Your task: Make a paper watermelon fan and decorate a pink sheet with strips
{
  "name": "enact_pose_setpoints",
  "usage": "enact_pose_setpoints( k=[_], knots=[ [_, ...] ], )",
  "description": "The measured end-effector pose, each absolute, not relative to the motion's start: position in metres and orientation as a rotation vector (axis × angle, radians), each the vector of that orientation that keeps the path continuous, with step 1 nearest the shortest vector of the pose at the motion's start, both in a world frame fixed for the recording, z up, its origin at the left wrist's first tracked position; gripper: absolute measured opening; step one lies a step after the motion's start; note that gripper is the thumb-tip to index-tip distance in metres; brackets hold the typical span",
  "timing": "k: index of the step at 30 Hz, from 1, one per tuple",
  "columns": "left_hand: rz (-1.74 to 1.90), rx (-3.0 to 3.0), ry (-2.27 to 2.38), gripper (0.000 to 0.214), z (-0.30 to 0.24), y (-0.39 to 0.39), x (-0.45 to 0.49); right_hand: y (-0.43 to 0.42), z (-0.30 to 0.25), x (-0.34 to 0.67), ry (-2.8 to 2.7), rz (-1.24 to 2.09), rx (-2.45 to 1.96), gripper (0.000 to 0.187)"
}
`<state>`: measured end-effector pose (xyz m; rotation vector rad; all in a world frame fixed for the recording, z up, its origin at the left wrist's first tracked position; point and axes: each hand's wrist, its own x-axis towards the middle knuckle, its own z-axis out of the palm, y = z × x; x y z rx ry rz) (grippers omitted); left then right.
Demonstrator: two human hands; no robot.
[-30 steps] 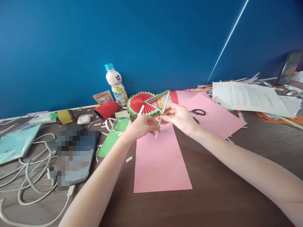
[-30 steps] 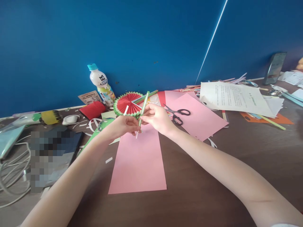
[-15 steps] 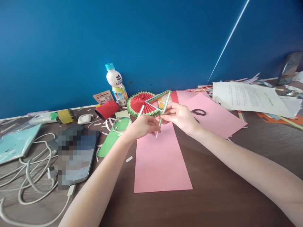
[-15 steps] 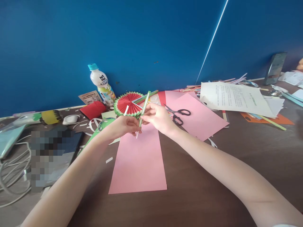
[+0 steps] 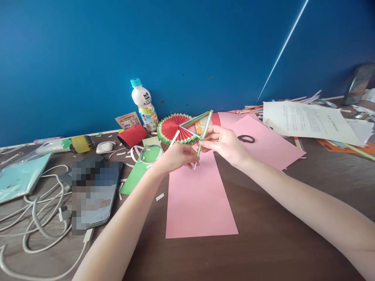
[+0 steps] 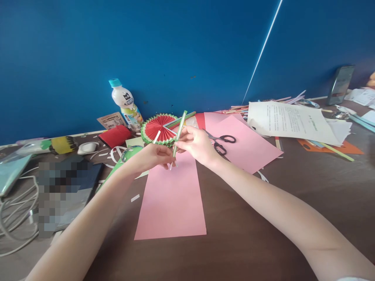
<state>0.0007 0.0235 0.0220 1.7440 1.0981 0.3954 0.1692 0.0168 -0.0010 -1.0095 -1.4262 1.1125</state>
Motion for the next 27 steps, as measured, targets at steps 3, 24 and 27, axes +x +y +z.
enact_pose_setpoints(
  k=[3,24,27],
  knots=[
    [0.398,1.749,1.105,0.010,0.0222,0.0232,0.0010,0.0171,-0.0013,0.1689,-1.426,1.109,-1.012,0.017],
    [0.335,1.760,1.149,0.009,0.0213,0.0231,0.0000,0.0174,0.0035,0.1724,-1.384,1.076,-1.039,0.022],
    [0.329,1.747,1.155,0.008,0.0201,0.0232,-0.0002,0.0184,0.0035,0.1731,-1.380,1.077,-1.025,0.022]
  ],
)
